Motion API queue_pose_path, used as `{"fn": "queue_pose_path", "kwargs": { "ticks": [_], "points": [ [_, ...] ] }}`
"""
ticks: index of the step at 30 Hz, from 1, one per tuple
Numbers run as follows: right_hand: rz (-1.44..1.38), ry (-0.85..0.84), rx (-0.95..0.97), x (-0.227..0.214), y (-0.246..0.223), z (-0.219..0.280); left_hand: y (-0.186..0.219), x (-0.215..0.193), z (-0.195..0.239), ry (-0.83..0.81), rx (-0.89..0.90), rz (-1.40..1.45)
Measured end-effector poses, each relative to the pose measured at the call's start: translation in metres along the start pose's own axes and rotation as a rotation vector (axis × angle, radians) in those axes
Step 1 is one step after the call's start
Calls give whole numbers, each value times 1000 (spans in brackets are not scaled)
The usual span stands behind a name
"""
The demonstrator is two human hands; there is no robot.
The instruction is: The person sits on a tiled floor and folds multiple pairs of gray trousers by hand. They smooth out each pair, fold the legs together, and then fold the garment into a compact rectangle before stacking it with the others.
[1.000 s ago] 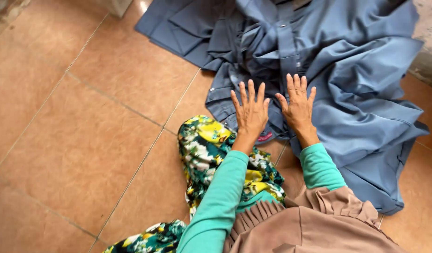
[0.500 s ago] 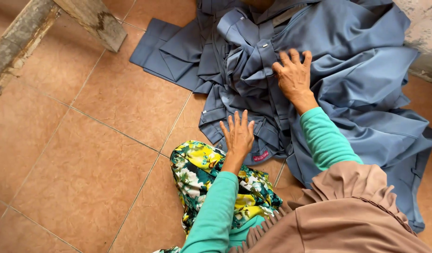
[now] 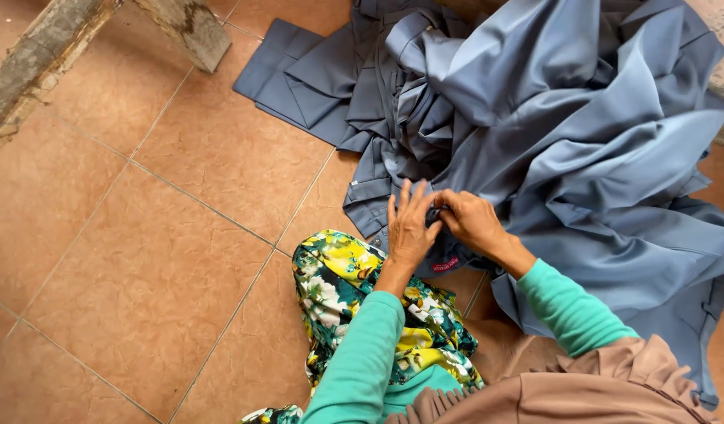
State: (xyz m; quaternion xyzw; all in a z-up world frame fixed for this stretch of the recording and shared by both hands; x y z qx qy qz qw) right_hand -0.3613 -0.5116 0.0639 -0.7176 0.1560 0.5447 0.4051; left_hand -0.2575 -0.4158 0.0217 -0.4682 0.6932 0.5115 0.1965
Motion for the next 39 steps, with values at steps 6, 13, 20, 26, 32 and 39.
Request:
{"fn": "queue_pose_path", "kwargs": {
  "ticks": [6,13,20,26,32,39],
  "points": [
    [-20,-543,39,-23,-38,-26,-37,53,57,-102,-216,252],
    [524,382,-354,-71,-51,-144,-13,2,46,52,-384,659],
    [574,234,-300,-28,2,-222,-41,-46,33,387,-316,595],
    [-97,277,-740,-120,-155,-143,-87,-171,14,597,-206,231],
    [64,94,-701,-14,-185,-137,-121,-210,18,478,-94,82],
    [26,-137,-689,4,-203,-121,-122,-229,23,92,-225,248]
  ]
}}
Point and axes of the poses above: each hand's wrist, its own z-axis away from the middle knuckle, its own x-axis out of the palm, y = z × x, the point moved 5 cm from there along -z, towards the middle knuckle, and after that the axes turned 11 degrees about x, right-handed, at the moved point
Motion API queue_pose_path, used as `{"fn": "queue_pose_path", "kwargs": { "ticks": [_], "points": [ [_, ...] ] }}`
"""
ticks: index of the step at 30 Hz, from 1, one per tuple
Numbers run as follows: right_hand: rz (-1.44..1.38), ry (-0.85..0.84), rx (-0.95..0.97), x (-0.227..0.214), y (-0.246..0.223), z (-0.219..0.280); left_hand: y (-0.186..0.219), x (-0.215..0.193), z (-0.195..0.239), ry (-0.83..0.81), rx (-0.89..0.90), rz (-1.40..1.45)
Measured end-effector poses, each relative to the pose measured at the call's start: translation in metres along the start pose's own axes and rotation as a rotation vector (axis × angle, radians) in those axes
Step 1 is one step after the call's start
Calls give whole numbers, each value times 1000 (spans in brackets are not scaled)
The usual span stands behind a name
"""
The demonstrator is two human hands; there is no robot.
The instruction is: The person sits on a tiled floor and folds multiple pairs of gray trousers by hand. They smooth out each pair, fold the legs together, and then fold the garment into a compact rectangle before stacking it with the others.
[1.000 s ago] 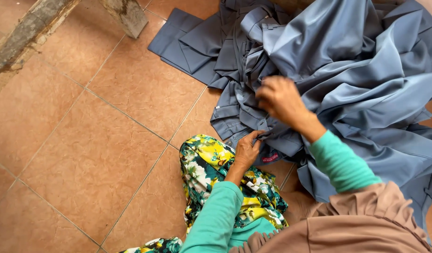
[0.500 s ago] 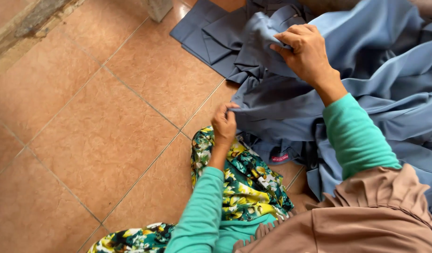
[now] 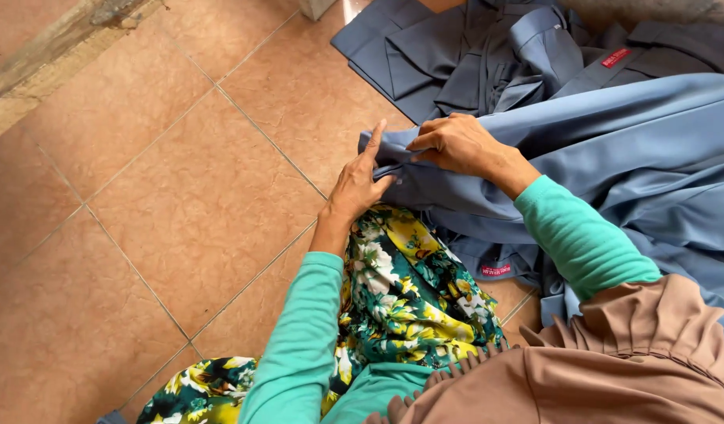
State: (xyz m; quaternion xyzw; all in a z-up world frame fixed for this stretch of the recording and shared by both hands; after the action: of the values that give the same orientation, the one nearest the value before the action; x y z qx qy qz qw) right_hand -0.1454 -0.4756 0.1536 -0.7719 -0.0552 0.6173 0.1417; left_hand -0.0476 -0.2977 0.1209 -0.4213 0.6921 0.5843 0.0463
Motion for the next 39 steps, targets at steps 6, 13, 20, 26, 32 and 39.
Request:
{"fn": "queue_pose_path", "kwargs": {
  "ticks": [6,13,20,26,32,39],
  "points": [
    [64,-29,2,-20,13,11,-59,21,-6,-279,-70,-168],
    [479,-104,42,-19,104,74,-88,-3,-2,-176,-167,-129],
    [410,-600,636,10,206,94,-79,-13,-2,-263,-96,-190],
    [154,-793,680,-5,209,71,-101,-42,-8,-248,-102,-286],
    [474,160,253,-71,163,20,-97,-108,-20,-41,-106,-322],
    [562,-575,485,43,139,-2,-150,-135,30,42,72,-772]
  ]
}}
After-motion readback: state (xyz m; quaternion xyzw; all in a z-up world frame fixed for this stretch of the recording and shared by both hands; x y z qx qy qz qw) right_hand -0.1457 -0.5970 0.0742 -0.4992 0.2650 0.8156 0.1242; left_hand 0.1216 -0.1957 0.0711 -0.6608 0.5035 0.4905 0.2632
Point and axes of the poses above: each hand's wrist, its own z-axis away from the middle knuckle, its own x-axis out of the palm, y = z × x, the point moved 5 cm from there along -z, towards the middle knuckle, and after that the axes turned 11 degrees about x, right-handed, at the moved point
